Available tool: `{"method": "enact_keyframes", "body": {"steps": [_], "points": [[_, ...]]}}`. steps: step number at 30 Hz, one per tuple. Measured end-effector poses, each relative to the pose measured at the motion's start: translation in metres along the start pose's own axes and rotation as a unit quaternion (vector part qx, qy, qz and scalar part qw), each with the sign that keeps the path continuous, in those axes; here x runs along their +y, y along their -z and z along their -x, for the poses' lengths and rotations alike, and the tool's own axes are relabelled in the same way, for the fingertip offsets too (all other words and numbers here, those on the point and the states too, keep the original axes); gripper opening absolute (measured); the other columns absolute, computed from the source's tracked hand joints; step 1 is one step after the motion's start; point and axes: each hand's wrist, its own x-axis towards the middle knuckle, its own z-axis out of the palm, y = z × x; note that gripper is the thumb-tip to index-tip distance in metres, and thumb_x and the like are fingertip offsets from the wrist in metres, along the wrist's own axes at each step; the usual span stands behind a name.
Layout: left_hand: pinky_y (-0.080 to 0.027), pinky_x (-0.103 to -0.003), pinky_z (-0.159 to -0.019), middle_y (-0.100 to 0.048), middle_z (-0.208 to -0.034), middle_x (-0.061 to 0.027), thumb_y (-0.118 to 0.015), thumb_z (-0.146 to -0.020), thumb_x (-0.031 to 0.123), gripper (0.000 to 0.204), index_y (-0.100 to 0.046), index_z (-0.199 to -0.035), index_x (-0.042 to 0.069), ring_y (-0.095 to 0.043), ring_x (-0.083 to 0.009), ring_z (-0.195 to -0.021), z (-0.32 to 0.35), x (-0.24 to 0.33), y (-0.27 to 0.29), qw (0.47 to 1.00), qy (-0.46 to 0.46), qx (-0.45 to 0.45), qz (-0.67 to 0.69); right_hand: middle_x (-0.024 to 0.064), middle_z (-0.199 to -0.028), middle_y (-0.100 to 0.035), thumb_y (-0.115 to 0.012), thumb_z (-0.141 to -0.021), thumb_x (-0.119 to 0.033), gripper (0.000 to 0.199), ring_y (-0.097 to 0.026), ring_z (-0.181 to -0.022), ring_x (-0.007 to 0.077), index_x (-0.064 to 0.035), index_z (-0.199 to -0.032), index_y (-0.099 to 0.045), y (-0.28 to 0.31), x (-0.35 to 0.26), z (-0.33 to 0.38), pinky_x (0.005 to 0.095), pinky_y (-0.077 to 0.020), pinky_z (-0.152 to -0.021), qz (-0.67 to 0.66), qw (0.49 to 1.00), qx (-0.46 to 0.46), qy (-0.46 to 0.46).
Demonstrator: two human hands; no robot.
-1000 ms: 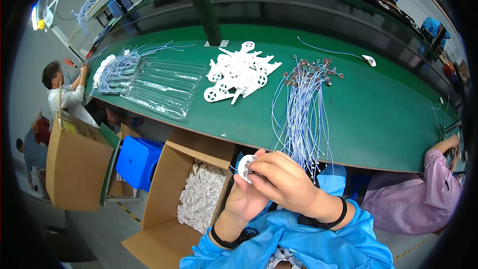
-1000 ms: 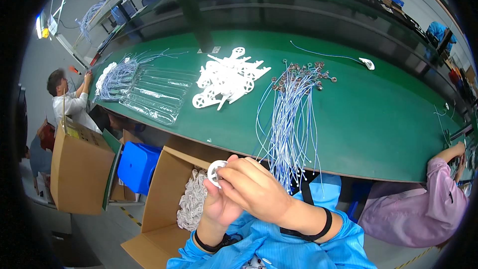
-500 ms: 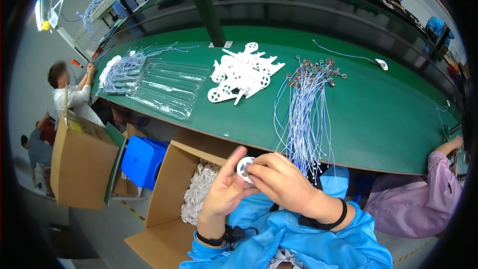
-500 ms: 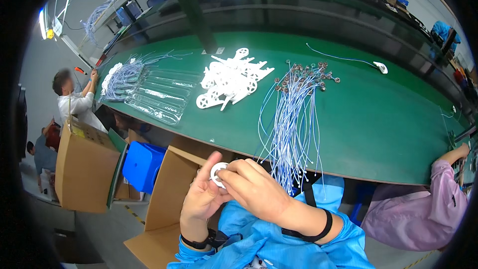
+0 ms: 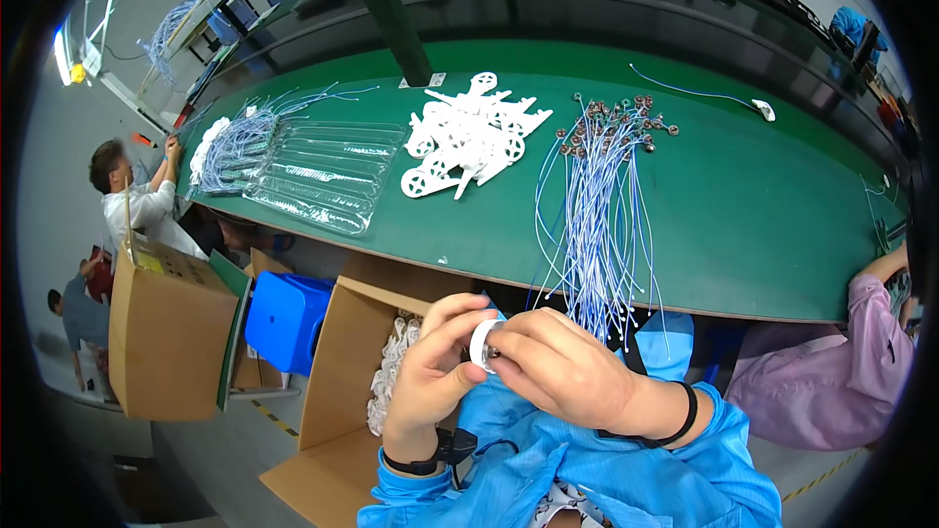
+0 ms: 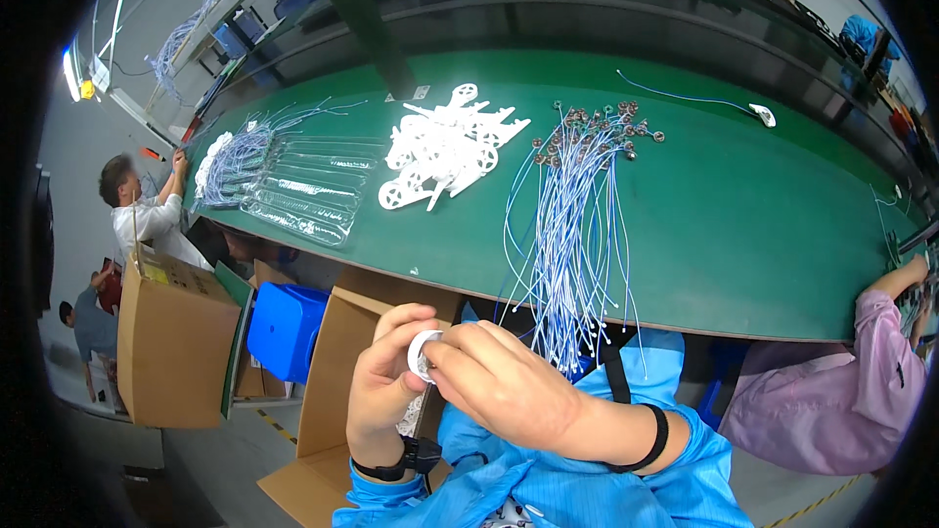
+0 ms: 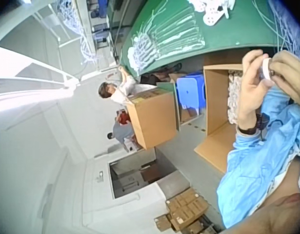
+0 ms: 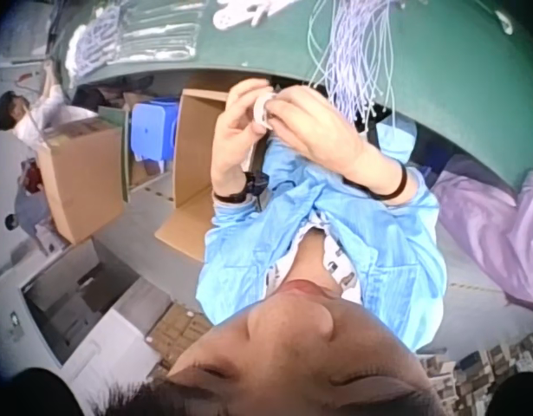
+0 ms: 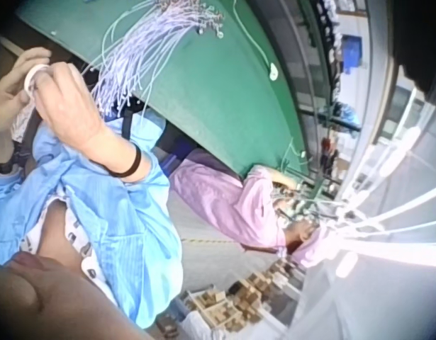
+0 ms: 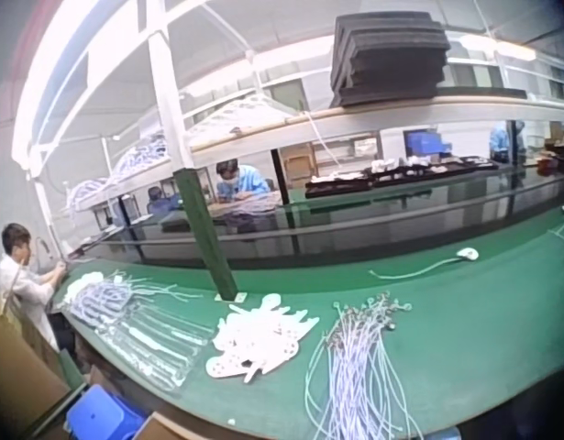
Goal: The recorder is assembling multi-wire cables into white plastic disc-shaped components.
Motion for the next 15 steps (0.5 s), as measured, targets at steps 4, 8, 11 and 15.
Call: {"method": "enact_keyframes", "body": {"steps": [4, 8, 11, 15], "points": [[-0.042, -0.034, -0.099, -0.052, -0.128, -0.0157, -0.072, -0.081, 0.033, 0.066, -0.046, -0.130, -0.002, -0.052, -0.0227, -0.116, -0.001, -0.009, -0.013, 0.990, -0.010, 0.013, 0.143, 0.0135, -0.093, -0.059, -0.073, -0.073, -0.001, 0.030, -0.060, -0.074, 0.0278, 0.0020, -0.099, -0.058, -0.003, 0.001, -0.005, 0.0350, -0.0490, -0.065, -0.015, 0.998, 0.057, 0.027], [-0.044, -0.036, -0.098, -0.052, -0.129, -0.0167, -0.070, -0.083, 0.029, 0.065, -0.042, -0.132, -0.002, -0.053, -0.0244, -0.117, 0.001, -0.040, -0.016, 0.960, -0.046, 0.004, 0.277, 0.0123, -0.098, -0.057, -0.067, -0.075, -0.003, 0.029, -0.056, -0.078, 0.0276, 0.0004, -0.102, -0.058, 0.000, 0.004, -0.001, 0.0350, -0.0466, -0.069, 0.006, 0.999, 0.028, 0.046], [-0.047, -0.038, -0.096, -0.053, -0.126, -0.0151, -0.072, -0.081, 0.032, 0.067, -0.042, -0.132, 0.001, -0.056, -0.0242, -0.113, 0.001, -0.045, -0.023, 0.944, -0.032, 0.019, 0.329, 0.0103, -0.098, -0.057, -0.064, -0.074, -0.005, 0.029, -0.054, -0.080, 0.0259, -0.0025, -0.103, -0.059, 0.009, 0.002, -0.003, 0.0346, -0.0450, -0.071, 0.024, 0.999, -0.006, 0.033], [-0.048, -0.038, -0.094, -0.054, -0.124, -0.0133, -0.072, -0.081, 0.033, 0.066, -0.043, -0.133, 0.006, -0.057, -0.0236, -0.111, 0.001, -0.050, -0.026, 0.932, -0.013, 0.019, 0.362, 0.0080, -0.099, -0.056, -0.061, -0.074, -0.007, 0.030, -0.052, -0.086, 0.0250, -0.0062, -0.104, -0.060, 0.019, 0.001, -0.005, 0.0354, -0.0426, -0.077, 0.038, 0.997, -0.065, 0.005]]}}
